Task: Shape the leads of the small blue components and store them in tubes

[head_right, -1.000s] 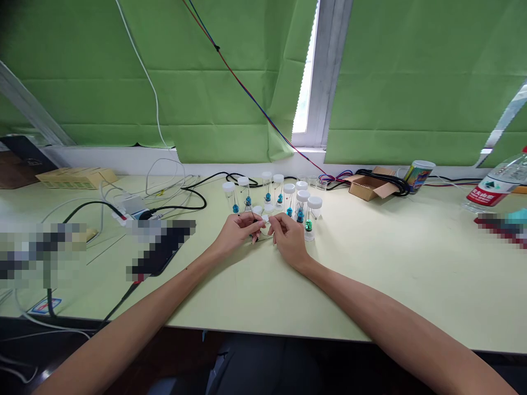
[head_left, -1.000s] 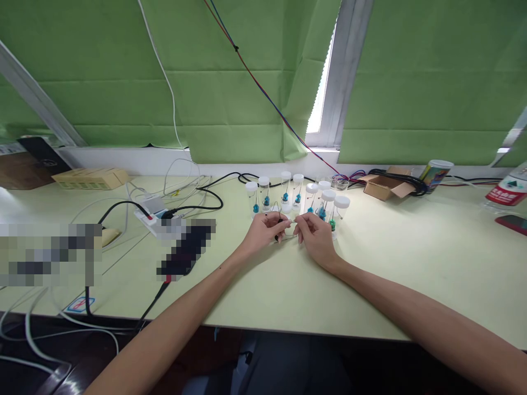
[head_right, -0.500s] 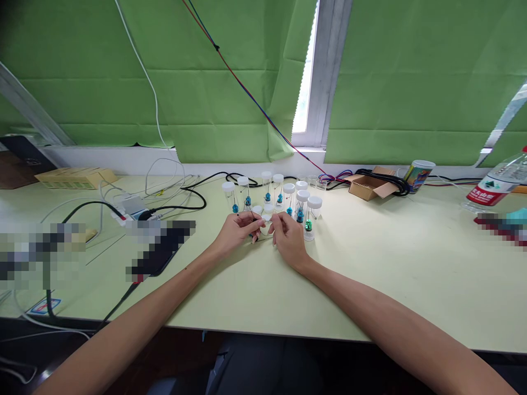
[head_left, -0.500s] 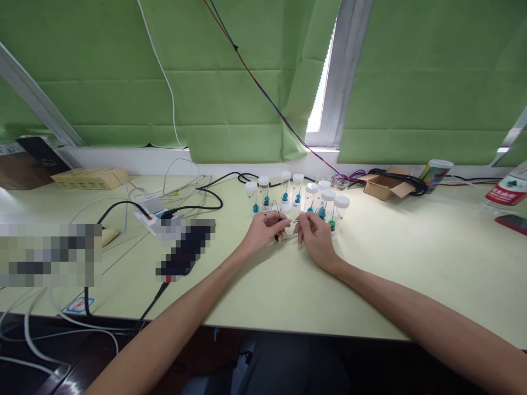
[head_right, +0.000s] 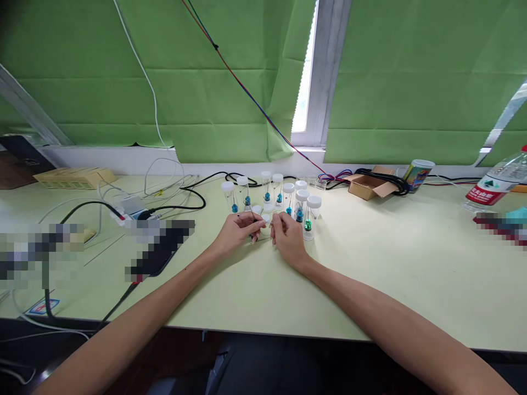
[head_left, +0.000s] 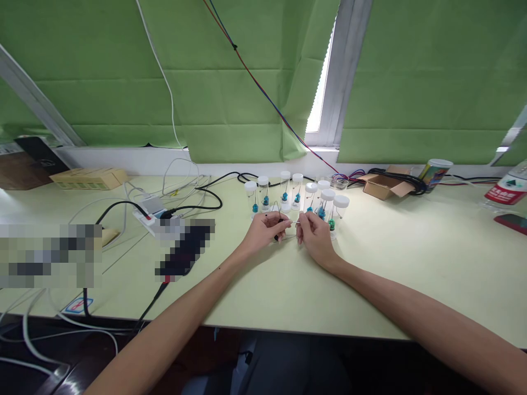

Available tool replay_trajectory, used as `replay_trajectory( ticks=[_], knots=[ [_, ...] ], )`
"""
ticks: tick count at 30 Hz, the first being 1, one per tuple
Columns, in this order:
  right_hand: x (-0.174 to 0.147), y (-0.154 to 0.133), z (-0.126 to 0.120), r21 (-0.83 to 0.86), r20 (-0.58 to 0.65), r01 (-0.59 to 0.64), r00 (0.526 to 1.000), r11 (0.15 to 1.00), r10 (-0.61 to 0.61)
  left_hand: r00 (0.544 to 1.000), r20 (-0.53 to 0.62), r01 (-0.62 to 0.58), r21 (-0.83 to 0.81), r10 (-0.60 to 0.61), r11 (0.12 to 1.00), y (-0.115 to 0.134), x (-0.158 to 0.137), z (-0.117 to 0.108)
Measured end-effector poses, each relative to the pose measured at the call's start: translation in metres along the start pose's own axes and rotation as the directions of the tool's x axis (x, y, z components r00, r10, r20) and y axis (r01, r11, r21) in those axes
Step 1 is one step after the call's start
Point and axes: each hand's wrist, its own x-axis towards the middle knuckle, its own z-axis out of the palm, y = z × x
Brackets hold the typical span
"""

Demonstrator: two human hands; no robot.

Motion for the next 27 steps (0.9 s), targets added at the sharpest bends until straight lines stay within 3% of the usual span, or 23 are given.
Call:
replay_trajectory(
  ticks=[27],
  knots=[
    [-0.0010,0.0024,-0.0005,0.050,0.021,0.024,0.999,0.998,-0.025,1.000,0.000,0.014,-0.035,-0.014,0.999,0.0000,0.0000,-0.0018]
  ],
)
